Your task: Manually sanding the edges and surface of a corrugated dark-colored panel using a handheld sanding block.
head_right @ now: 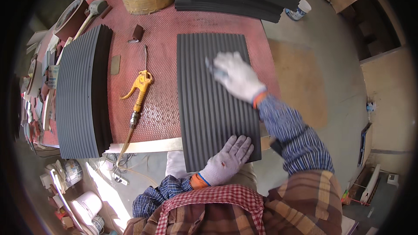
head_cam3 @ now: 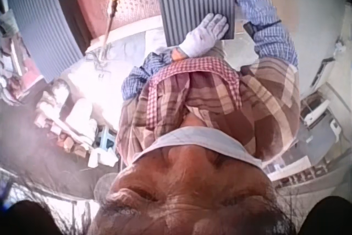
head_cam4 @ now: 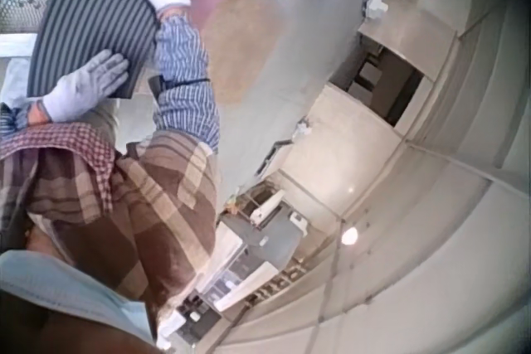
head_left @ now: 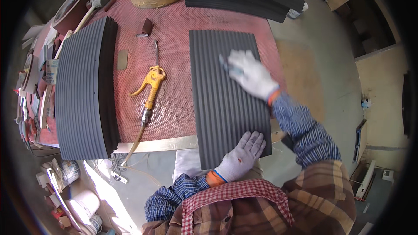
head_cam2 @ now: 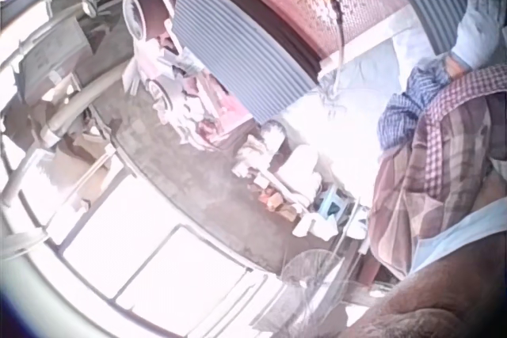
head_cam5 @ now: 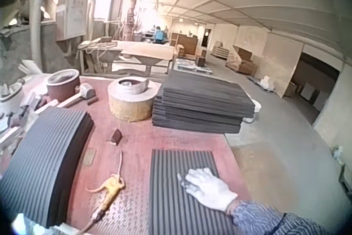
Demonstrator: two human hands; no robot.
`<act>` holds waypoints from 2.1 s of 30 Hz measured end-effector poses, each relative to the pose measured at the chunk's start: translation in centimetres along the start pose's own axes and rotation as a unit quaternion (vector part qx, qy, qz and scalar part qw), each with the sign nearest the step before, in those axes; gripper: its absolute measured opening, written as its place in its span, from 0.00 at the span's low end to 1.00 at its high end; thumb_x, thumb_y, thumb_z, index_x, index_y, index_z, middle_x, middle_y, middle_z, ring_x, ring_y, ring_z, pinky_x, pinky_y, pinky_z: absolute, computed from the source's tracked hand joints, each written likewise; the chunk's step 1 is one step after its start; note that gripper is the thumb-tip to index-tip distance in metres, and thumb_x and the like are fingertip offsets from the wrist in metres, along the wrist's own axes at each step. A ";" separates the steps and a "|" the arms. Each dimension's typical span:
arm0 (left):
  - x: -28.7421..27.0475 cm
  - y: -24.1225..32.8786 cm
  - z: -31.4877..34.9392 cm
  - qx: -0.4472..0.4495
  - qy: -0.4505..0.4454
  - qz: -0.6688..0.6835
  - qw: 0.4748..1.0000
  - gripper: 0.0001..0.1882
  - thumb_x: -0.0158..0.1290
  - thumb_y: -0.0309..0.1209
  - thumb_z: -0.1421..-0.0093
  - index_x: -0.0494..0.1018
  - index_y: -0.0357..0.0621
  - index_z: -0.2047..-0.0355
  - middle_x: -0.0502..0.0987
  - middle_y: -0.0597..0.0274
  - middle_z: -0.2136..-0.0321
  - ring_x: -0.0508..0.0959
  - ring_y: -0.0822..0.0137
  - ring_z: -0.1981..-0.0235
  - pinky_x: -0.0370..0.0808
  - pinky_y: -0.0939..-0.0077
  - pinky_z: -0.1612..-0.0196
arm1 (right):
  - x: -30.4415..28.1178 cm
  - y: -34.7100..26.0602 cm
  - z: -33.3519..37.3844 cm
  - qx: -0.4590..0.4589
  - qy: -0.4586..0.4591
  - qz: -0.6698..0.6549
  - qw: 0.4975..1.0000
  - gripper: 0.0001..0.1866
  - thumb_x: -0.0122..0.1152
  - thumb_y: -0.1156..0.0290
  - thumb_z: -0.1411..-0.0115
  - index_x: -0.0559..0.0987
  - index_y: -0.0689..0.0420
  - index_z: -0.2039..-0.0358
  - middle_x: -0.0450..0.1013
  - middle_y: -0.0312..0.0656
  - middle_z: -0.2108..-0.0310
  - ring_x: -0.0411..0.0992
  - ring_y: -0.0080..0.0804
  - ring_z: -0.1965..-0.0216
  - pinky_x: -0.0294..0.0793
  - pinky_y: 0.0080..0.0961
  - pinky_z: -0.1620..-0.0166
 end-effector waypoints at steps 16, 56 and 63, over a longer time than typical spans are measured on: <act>-0.7 -1.4 -1.1 -0.077 -0.123 -0.037 0.989 0.35 0.51 0.32 0.39 0.58 0.42 0.30 0.62 0.41 0.33 0.61 0.39 0.32 0.54 0.31 0.32 | -0.5 -5.8 8.5 -0.019 -0.007 0.083 0.996 0.22 0.62 0.61 0.40 0.74 0.61 0.51 0.70 0.53 0.48 0.67 0.54 0.46 0.63 0.47 0.38; -0.7 -0.4 -1.7 -0.083 -0.024 -0.028 0.996 0.32 0.46 0.30 0.38 0.60 0.35 0.33 0.64 0.41 0.34 0.66 0.34 0.36 0.59 0.30 0.35 | 1.2 5.4 -8.6 0.134 -0.012 0.067 0.989 0.25 0.58 0.54 0.36 0.77 0.62 0.49 0.73 0.53 0.47 0.69 0.50 0.43 0.63 0.44 0.38; -1.3 -1.4 -1.6 -0.084 -0.041 -0.053 0.994 0.32 0.48 0.31 0.40 0.62 0.37 0.34 0.65 0.42 0.36 0.67 0.37 0.38 0.61 0.32 0.36 | 1.6 2.3 3.4 0.139 -0.006 0.127 0.982 0.29 0.56 0.54 0.35 0.72 0.60 0.41 0.68 0.52 0.37 0.63 0.48 0.35 0.49 0.50 0.28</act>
Point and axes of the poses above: each hand's wrist, its own z-axis away from the middle knuckle, its own x-axis out of the palm, y = z × x, the point moved 7 cm from there along -z, towards the middle knuckle
